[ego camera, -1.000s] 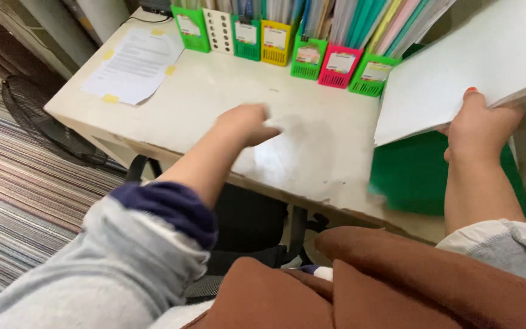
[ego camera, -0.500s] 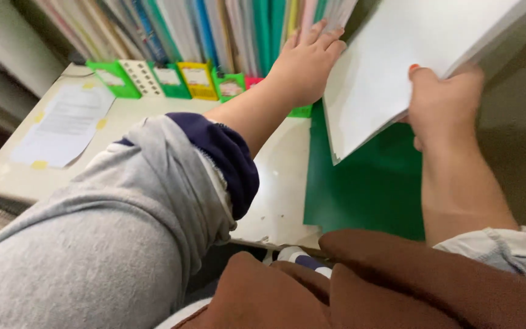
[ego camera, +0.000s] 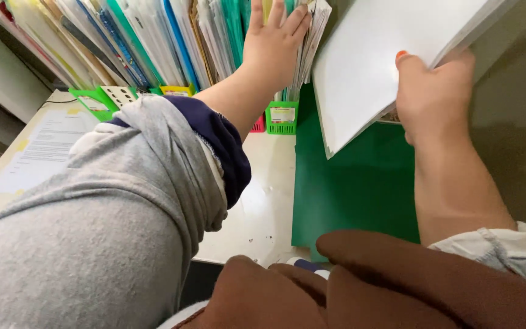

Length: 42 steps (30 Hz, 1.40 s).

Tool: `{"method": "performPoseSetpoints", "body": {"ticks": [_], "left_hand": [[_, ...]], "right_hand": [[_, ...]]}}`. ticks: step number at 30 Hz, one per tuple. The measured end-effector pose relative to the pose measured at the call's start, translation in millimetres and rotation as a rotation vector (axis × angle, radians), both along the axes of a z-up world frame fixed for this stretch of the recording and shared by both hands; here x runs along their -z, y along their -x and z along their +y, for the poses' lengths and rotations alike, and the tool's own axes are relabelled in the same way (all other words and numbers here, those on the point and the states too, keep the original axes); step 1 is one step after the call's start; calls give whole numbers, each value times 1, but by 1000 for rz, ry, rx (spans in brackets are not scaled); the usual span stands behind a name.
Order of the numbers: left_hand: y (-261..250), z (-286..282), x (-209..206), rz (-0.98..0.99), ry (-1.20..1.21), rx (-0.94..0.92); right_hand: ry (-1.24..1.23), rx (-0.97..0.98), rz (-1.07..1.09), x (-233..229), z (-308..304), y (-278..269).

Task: Sorting through files in a holder and putting away various office supplies like a ruler, markers, and a calendar on a desk.

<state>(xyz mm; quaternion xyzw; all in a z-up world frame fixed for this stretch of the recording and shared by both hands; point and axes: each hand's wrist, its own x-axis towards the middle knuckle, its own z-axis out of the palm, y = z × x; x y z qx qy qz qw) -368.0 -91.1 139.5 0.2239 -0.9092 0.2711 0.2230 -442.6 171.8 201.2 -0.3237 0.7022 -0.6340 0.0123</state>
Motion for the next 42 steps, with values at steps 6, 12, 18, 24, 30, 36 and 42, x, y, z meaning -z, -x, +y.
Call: {"method": "performPoseSetpoints", "body": {"ticks": [6,12,18,24,30,36,42], "left_hand": [[-13,4,-4,-27,-21,-37],[-47,21,-3,7,-151,184],[-102,0,17,201,-457,29],[-136,-50,39,344,-671,-332],[-131,-110,95,402,-924,-230],[-185,-73,114,661,-1434,-68],[-276,-49,124,760,-1465,-293]], "right_hand": [[-40,12,73,-9,-1,2],[-284,280,111,-13,1,1],[-375,342,300,-5,8,17],[-239,205,314,-25,13,-24],[-50,10,330,-26,-13,-75],[21,-316,269,26,-59,-106],[16,-472,191,55,-77,-131]]}}
